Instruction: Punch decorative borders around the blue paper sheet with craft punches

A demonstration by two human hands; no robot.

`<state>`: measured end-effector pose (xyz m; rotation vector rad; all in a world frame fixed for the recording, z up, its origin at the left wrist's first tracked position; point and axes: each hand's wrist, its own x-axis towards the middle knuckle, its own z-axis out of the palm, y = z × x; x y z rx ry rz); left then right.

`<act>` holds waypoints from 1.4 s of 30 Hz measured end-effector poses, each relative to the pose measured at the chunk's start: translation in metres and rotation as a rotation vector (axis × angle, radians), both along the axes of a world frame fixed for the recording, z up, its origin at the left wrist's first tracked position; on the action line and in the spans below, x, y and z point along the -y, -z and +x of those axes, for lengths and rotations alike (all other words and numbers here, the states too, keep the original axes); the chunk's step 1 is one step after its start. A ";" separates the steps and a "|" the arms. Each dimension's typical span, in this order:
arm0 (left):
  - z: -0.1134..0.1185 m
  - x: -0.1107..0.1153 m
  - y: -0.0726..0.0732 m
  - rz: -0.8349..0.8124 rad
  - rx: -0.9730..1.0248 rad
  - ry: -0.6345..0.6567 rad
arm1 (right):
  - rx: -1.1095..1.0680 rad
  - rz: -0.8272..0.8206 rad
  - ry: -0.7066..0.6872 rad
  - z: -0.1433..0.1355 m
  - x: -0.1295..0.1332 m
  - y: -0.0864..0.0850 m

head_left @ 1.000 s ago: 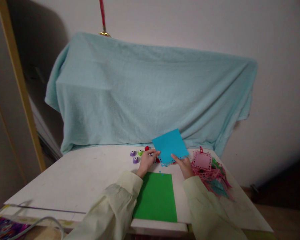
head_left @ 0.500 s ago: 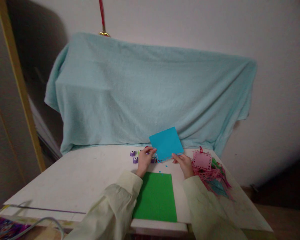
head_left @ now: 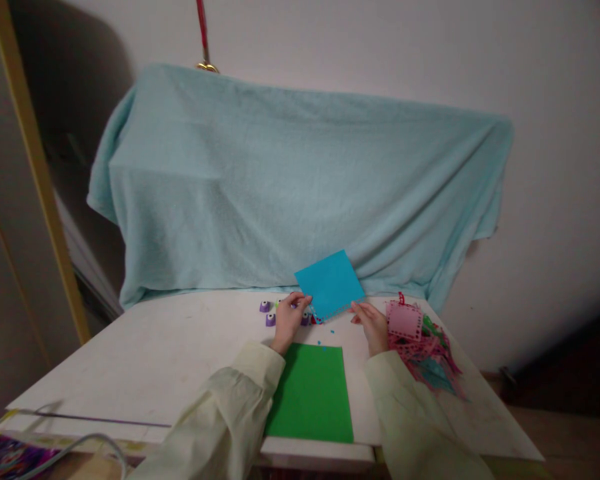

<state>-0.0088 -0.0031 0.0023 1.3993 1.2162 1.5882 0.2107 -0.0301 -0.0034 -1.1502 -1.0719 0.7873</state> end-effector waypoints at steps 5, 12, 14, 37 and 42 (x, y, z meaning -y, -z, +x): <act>0.000 0.000 -0.001 0.002 0.020 -0.006 | -0.019 -0.017 0.000 0.001 0.003 -0.006; -0.001 0.000 0.001 -0.003 -0.029 0.017 | 0.013 -0.105 -0.198 -0.010 0.008 -0.010; 0.000 0.000 0.001 -0.004 -0.027 0.042 | 0.071 -0.127 -0.235 -0.014 0.009 -0.010; -0.003 0.004 -0.004 0.077 -0.092 0.006 | -0.160 -0.021 0.007 -0.001 0.001 -0.003; -0.004 0.002 -0.002 0.078 -0.122 0.007 | -0.179 0.037 0.056 0.001 0.002 -0.006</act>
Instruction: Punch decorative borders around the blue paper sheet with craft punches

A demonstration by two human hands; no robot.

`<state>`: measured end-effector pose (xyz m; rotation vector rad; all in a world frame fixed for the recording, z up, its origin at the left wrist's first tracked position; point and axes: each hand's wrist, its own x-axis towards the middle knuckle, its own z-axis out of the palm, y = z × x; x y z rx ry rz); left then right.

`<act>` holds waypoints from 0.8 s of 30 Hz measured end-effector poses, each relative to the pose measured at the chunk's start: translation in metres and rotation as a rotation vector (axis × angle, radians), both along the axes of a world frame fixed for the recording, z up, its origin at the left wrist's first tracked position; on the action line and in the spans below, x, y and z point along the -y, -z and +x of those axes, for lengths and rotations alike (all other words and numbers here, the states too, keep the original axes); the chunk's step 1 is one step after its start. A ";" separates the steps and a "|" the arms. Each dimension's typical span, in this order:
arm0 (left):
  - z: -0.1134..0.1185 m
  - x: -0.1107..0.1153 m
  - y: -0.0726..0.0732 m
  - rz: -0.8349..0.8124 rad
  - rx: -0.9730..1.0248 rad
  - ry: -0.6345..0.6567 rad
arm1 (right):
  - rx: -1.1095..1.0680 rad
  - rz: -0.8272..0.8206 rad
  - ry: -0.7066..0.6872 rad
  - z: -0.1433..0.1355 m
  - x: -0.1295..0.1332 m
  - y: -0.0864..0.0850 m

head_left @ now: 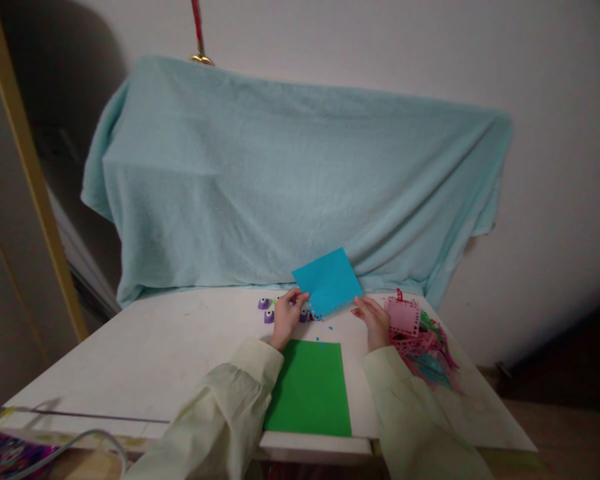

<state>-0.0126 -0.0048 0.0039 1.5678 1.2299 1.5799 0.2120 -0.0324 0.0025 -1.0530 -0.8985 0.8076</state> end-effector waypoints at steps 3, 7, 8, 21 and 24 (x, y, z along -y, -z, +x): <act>0.000 -0.001 0.002 0.003 -0.020 0.010 | -0.017 -0.002 0.027 0.002 -0.002 0.002; 0.000 -0.001 0.001 0.003 -0.024 0.004 | -0.018 0.008 0.043 0.006 -0.005 0.006; 0.000 -0.001 0.001 0.002 -0.026 0.000 | -0.010 0.016 0.044 0.007 -0.006 0.007; -0.001 -0.001 0.001 -0.040 -0.018 -0.021 | 0.047 -0.132 -0.212 -0.008 0.002 -0.003; 0.001 0.000 -0.001 -0.071 -0.020 0.030 | 0.143 -0.160 -0.346 -0.017 0.006 -0.002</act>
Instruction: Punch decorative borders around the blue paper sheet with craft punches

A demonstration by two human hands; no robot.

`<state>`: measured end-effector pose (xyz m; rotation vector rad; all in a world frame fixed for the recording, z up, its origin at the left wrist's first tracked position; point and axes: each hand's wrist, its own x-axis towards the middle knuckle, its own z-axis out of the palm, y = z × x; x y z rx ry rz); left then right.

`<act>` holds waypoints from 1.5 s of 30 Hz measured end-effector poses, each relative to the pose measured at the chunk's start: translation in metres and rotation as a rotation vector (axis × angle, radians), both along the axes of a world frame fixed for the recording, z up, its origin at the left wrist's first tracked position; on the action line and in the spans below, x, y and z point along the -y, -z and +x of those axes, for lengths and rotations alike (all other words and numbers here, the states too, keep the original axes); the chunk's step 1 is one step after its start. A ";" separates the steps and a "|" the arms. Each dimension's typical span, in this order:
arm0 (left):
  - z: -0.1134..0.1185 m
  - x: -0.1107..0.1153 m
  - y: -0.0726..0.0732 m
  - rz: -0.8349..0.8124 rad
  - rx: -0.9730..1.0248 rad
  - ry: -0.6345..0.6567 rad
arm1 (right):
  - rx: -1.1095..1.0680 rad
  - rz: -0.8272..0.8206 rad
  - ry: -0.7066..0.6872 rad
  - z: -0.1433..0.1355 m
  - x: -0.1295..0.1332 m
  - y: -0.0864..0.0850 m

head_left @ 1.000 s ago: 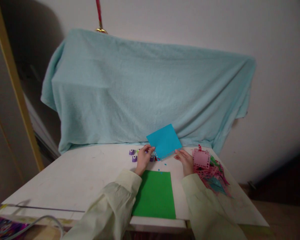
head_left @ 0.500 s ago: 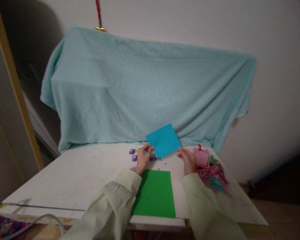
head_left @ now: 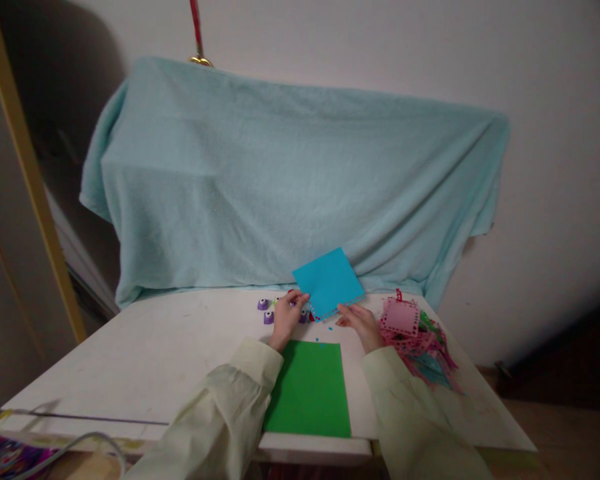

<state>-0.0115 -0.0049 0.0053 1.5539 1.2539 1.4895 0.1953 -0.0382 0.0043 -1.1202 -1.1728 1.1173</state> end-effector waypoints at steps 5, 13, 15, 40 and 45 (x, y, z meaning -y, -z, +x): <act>0.003 0.007 -0.006 0.009 -0.044 0.079 | 0.151 0.051 -0.036 -0.004 0.000 0.004; 0.007 0.011 -0.012 0.037 -0.045 0.135 | 0.073 0.170 0.107 0.004 -0.006 0.007; 0.008 0.012 -0.012 0.002 -0.047 0.155 | 0.060 0.194 0.149 0.005 -0.007 0.008; 0.010 0.007 -0.001 -0.077 -0.177 0.244 | -0.044 0.208 0.252 0.004 0.002 -0.007; 0.009 0.003 0.004 -0.079 -0.183 0.252 | -0.057 0.206 0.232 0.004 0.003 -0.009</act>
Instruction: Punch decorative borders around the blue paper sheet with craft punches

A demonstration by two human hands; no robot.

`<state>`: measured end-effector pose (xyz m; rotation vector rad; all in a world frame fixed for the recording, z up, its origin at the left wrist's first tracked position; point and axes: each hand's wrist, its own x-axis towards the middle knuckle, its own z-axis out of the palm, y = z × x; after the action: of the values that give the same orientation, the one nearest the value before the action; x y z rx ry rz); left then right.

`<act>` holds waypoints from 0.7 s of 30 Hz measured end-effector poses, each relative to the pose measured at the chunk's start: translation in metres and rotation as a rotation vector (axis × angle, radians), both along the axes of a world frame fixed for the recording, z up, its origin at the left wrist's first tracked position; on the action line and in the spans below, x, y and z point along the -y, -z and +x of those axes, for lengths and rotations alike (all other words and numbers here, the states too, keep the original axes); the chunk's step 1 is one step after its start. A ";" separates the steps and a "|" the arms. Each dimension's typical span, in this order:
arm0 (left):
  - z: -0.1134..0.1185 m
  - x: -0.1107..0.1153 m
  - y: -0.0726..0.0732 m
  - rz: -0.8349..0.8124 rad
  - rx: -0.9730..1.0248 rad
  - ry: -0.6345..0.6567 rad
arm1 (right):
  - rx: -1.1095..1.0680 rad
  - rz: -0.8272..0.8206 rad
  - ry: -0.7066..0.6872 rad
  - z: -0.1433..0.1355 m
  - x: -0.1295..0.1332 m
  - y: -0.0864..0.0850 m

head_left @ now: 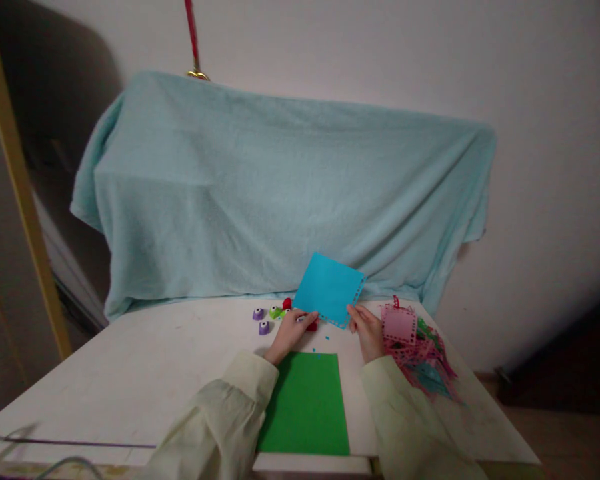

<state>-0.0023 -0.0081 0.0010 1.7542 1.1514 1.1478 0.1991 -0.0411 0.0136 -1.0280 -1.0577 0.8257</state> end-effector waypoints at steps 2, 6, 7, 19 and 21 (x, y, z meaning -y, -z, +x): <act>0.000 0.001 0.000 -0.001 0.012 0.025 | -0.001 0.001 0.004 0.000 0.000 -0.001; -0.001 0.004 -0.005 -0.048 0.050 0.071 | 0.005 0.001 0.029 0.001 -0.001 0.001; -0.001 0.005 -0.006 -0.064 0.063 0.081 | 0.007 0.003 0.036 0.001 -0.001 0.002; 0.002 0.006 -0.003 -0.185 0.213 0.129 | 0.088 -0.111 -0.170 -0.006 0.004 -0.003; 0.003 0.005 -0.001 -0.190 0.194 0.164 | 0.133 -0.122 -0.220 -0.008 0.005 -0.001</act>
<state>0.0006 -0.0129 0.0017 1.5255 0.9495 1.0486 0.1913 -0.0458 0.0145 -1.0940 -1.2618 1.0212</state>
